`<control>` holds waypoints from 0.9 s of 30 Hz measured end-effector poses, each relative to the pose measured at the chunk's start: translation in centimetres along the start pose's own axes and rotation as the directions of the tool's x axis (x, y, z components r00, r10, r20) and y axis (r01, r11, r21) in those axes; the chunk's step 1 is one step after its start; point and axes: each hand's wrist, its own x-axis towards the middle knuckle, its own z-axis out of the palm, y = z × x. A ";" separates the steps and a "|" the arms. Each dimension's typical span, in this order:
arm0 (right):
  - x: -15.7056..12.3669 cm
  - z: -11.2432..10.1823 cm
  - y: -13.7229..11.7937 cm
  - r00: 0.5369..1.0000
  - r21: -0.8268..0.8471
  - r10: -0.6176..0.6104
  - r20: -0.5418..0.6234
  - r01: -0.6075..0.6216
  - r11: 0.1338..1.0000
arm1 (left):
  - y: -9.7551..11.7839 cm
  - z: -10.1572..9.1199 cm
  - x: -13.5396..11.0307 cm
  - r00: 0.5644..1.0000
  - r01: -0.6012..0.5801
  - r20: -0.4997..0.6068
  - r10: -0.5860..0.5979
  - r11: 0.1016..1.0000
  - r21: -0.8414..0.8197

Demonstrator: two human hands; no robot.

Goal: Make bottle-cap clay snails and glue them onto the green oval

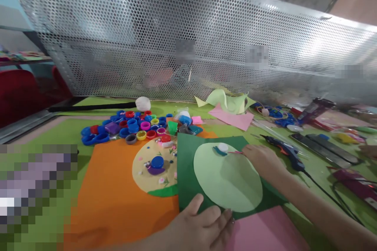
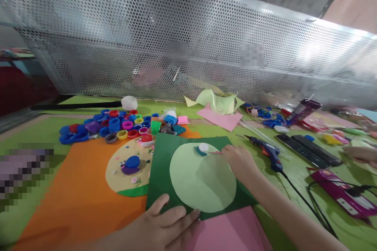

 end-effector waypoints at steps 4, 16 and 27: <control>1.9 -0.1 0.0 0.998 -0.035 0.015 0.059 -0.013 0.999 | 0.0 0.1 -0.1 0.999 -0.024 0.024 0.023 0.999 0.036; -0.1 -0.2 0.4 0.995 -0.045 -0.088 -0.042 0.086 0.995 | 0.3 0.2 -0.1 1.000 0.015 -0.006 -0.015 1.000 -0.005; -7.1 -1.7 -3.9 0.868 0.125 -0.226 -0.442 0.309 0.943 | 0.3 0.5 -0.1 0.999 0.023 -0.031 -0.025 0.998 -0.063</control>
